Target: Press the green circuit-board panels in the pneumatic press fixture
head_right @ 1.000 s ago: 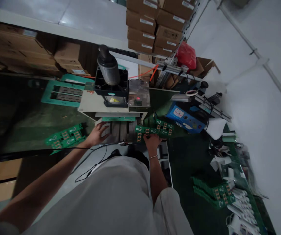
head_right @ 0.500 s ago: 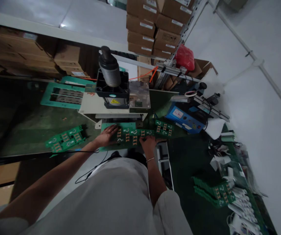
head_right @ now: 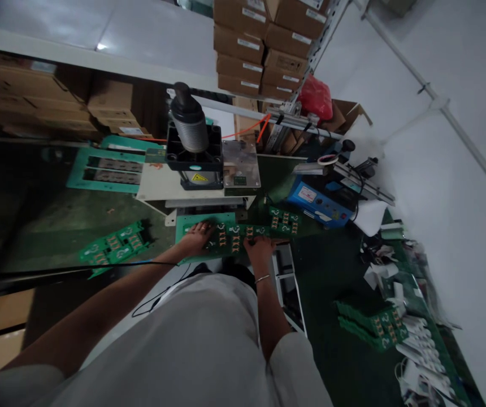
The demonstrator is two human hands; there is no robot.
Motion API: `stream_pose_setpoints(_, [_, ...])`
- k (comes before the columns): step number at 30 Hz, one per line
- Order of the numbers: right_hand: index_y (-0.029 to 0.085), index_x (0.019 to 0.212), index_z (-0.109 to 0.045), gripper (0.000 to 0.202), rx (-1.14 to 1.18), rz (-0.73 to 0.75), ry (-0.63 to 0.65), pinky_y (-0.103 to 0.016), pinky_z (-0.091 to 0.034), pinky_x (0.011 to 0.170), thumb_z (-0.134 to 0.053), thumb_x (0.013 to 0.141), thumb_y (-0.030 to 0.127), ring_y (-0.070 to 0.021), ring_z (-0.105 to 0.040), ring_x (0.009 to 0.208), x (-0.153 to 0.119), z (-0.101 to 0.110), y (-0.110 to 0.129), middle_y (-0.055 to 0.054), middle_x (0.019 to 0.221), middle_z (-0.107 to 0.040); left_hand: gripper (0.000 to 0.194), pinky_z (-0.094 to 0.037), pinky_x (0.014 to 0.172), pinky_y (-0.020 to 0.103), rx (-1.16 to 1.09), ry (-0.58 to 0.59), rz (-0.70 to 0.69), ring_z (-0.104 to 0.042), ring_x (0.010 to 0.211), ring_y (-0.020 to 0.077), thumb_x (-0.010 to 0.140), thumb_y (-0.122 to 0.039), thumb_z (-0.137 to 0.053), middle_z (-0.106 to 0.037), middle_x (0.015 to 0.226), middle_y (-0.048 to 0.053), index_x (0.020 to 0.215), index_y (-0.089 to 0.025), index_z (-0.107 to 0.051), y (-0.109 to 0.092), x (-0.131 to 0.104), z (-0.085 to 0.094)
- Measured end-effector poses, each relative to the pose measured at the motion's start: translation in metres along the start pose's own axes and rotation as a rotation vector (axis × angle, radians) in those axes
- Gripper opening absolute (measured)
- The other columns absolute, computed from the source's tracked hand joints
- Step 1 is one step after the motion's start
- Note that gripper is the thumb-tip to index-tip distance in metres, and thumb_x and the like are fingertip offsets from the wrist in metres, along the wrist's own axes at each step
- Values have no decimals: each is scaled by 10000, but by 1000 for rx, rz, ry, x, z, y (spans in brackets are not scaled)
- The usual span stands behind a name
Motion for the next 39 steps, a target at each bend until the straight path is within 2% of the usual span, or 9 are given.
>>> stream_pose_setpoints(4, [184, 870, -778, 273, 3, -9, -3, -394, -422, 905, -709, 872, 449, -306, -664, 1043, -2, 3, 2, -130, 1006, -773, 1012, -331, 1212, 532, -22, -11, 29, -424, 1455, 451, 688, -383, -823, -490, 1543, 277, 1581, -98, -442, -5, 6, 10])
stream_pose_setpoints(7, [192, 850, -770, 286, -4, -5, -11, -393, -431, 882, -674, 890, 458, -307, -670, 1018, -9, 2, 4, -127, 988, -772, 1117, -357, 1191, 541, -71, -105, 50, -453, 1401, 455, 631, -465, -852, -502, 1509, 255, 1589, -96, -410, 16, -12, 27])
stream_pose_setpoints(11, [202, 807, -751, 312, -32, 29, -44, -407, -436, 865, -642, 896, 480, -319, -684, 983, -17, -5, 10, -127, 943, -774, 1199, -372, 1188, 557, -113, -246, 183, -445, 1393, 462, 607, -516, -859, -463, 1534, 248, 1612, -112, -345, 91, -81, 36])
stream_pose_setpoints(16, [194, 806, -750, 367, -54, 113, -21, -410, -436, 851, -609, 897, 520, -335, -686, 996, -24, -23, 39, -144, 949, -775, 1039, -438, 1128, 530, -143, -235, 511, -501, 1343, 459, 633, -425, -817, -533, 1461, 266, 1517, -54, -417, 200, -183, -1])
stream_pose_setpoints(20, [180, 827, -766, 337, -81, 189, 24, -411, -427, 887, -637, 883, 485, -324, -676, 1021, -31, -36, 79, -159, 971, -766, 909, -466, 1073, 550, -196, -237, 591, -540, 1291, 457, 728, -424, -739, -584, 1377, 286, 1469, -4, -425, 236, -219, -28])
stream_pose_setpoints(26, [149, 914, -772, 366, -157, 286, 132, -464, -397, 958, -636, 903, 489, -331, -665, 1068, -43, -62, 134, -166, 1015, -764, 884, -458, 1096, 550, -301, -258, 553, -548, 1333, 440, 823, -518, -685, -542, 1444, 308, 1518, -46, -410, 241, -228, -45])
stream_pose_setpoints(31, [122, 1051, -765, 397, -215, 301, 192, -514, -388, 1008, -632, 934, 477, -353, -643, 1138, -38, -76, 153, -213, 1131, -748, 858, -347, 1197, 608, -260, -305, 532, -370, 1497, 486, 878, -457, -661, -407, 1586, 336, 1546, 0, -374, 228, -199, -42])
stream_pose_setpoints(34, [117, 1113, -756, 429, -243, 343, 213, -527, -391, 1019, -614, 961, 493, -375, -616, 1184, -33, -82, 159, -239, 1206, -722, 770, -287, 1254, 574, -268, -285, 410, -328, 1549, 439, 927, -451, -615, -401, 1628, 284, 1544, -34, -418, 196, -159, -33])
stream_pose_setpoints(39, [137, 1143, -746, 511, -262, 470, 244, -505, -398, 1027, -558, 1004, 591, -367, -587, 1190, -25, -84, 150, -224, 1219, -705, 861, -253, 1291, 529, -309, -185, 84, -311, 1582, 369, 910, -570, -627, -414, 1664, 201, 1618, -140, -393, 116, -97, -15])
Point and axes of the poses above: each hand's wrist, its own x-axis towards the middle knuckle, its own z-axis out of the back of the hand, y = z × x, the point moved 8 cm from there along x, towards the middle knuckle
